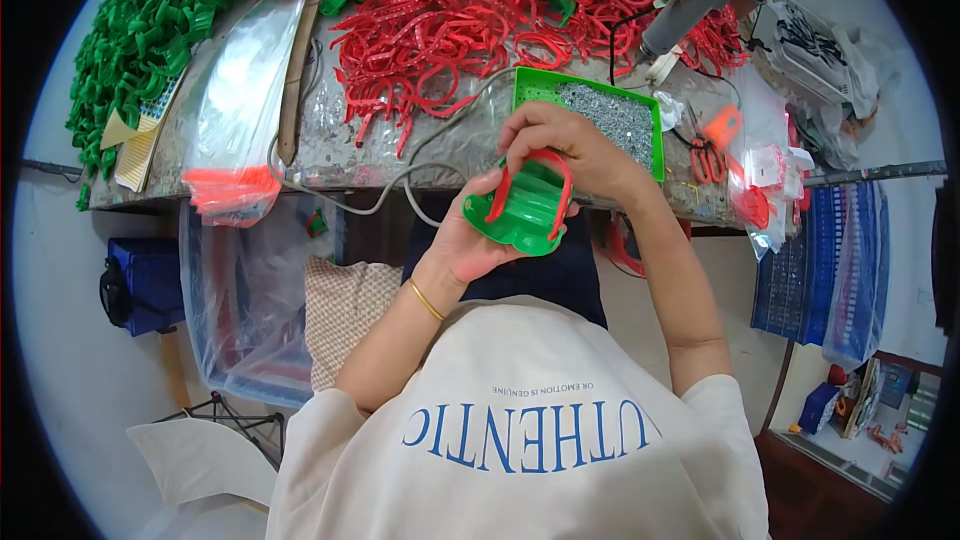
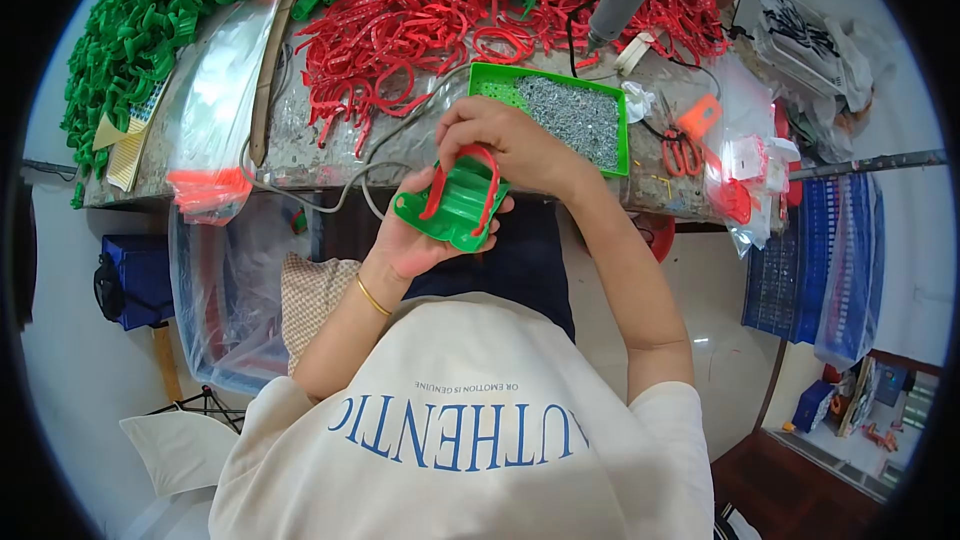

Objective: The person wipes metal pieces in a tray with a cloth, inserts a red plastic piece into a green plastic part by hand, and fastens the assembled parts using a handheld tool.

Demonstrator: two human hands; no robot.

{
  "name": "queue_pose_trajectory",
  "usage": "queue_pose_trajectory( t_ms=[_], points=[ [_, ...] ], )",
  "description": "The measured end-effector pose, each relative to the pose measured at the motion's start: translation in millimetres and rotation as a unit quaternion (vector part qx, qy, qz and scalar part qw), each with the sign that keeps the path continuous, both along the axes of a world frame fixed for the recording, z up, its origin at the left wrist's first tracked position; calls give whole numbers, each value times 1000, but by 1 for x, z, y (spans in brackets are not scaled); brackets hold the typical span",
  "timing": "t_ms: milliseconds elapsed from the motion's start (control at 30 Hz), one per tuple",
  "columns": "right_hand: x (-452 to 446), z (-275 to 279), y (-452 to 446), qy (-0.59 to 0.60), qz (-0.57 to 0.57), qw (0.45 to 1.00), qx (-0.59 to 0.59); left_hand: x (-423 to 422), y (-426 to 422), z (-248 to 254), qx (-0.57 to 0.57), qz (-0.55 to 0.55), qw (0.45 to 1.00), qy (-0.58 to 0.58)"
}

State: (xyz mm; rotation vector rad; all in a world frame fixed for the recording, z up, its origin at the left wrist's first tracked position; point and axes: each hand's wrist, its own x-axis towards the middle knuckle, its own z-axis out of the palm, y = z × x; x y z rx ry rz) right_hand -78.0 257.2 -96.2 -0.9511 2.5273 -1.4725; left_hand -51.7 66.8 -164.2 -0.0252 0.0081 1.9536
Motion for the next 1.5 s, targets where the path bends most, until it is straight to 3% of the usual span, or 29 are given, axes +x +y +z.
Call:
queue_pose_trajectory(
  t_ms=[33, 233, 300, 433, 500, 600, 733, 800, 933, 1100, 1433, 1500],
  points=[
    [0, -3, 0, 0, 0, 1000, 2, 2, 0, 2, -43, 21, 999, -14],
    [9, -3, -2, 7, -44, 999, 4, 5, -1, -13, -57, 43, 997, -13],
    [10, 1, -2, 104, -93, 987, 73, 5, 0, -14, -52, 52, 997, -16],
    [17, 5, -4, 128, -201, 963, 122, 5, 3, -10, -45, 75, 995, -36],
    [21, 1, -5, 84, -305, 948, 37, 4, 5, -12, -24, 80, 995, -57],
    [37, 3, -6, -21, -347, 936, -62, 6, 8, -10, -2, 89, 993, -73],
    [59, 8, -5, 12, -365, 931, -10, 6, 10, -10, -51, 125, 989, -56],
    [66, 12, -5, -27, -373, 927, 41, 5, 13, -6, -77, 128, 989, -24],
    [63, 10, -3, -102, -383, 918, 3, 6, 17, -2, -145, 141, 978, 43],
    [57, 10, -2, -179, -405, 896, -25, 8, 18, 4, -98, 134, 983, 78],
    [51, 9, 14, -169, -371, 913, 2, -5, 23, -10, -103, 117, 975, 161],
    [49, 4, 20, -98, -368, 922, 73, -5, 25, -11, -115, 119, 970, 178]
  ],
)
